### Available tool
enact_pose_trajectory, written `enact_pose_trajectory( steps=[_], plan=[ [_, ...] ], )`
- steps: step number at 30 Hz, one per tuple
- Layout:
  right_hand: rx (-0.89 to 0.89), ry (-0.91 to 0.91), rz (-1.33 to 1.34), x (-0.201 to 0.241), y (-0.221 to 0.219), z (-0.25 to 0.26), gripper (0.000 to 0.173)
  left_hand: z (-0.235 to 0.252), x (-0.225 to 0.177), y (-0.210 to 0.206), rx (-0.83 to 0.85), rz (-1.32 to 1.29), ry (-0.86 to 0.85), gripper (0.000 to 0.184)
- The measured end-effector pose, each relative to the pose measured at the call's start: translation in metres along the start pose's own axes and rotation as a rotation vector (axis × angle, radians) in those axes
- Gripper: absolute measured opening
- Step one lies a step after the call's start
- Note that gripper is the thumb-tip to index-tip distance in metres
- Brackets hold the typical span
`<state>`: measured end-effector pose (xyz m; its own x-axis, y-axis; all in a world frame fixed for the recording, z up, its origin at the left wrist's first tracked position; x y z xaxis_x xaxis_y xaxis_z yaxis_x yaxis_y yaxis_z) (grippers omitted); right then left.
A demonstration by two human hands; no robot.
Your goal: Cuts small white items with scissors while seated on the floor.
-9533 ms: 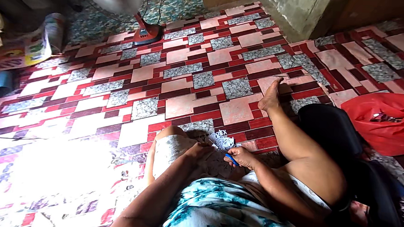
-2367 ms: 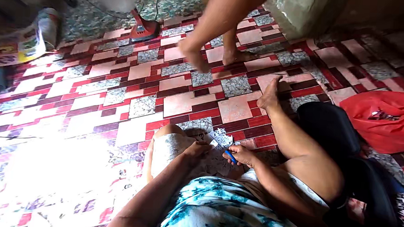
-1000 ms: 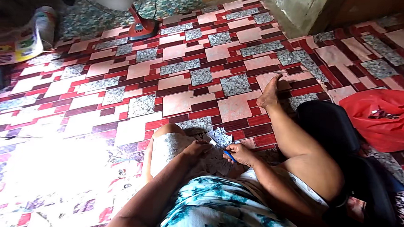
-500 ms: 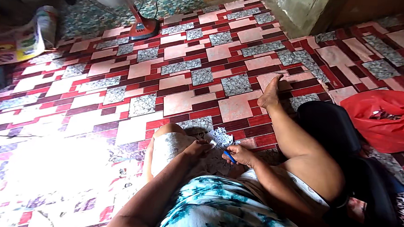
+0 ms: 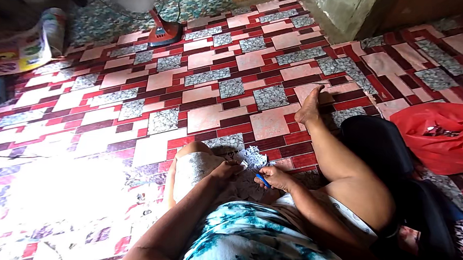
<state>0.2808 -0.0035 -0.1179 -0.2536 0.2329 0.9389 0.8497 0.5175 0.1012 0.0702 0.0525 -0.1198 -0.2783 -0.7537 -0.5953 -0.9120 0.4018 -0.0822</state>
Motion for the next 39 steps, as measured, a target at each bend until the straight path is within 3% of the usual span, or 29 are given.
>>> enact_pose_trajectory(
  steps=[11,17,39],
  plan=[
    [-0.102,0.036,0.068,0.0057,0.0036,-0.0035,0.028,-0.0014,-0.0007,-0.0012,0.005,0.005,-0.020,0.004],
    [0.014,-0.028,0.006,0.0034,0.0016,-0.0038,0.035,-0.0006,-0.0003,0.0003,-0.003,-0.004,-0.032,0.006],
    [0.022,-0.016,-0.008,0.0021,0.0008,-0.0016,0.033,0.0002,-0.0001,0.0000,0.003,0.008,-0.033,0.006]
  ],
)
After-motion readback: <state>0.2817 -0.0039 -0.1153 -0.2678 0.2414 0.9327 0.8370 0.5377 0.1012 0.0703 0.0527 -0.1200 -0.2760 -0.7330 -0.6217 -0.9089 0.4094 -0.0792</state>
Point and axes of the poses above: each hand's wrist, its own z-axis towards the middle knuckle, its own y-axis out of the back of the hand, x = y × z, the point moved 3 cm from there along z, towards the middle knuckle, and after that the axes turned 11 degrees about y, right-handed, at the moved point
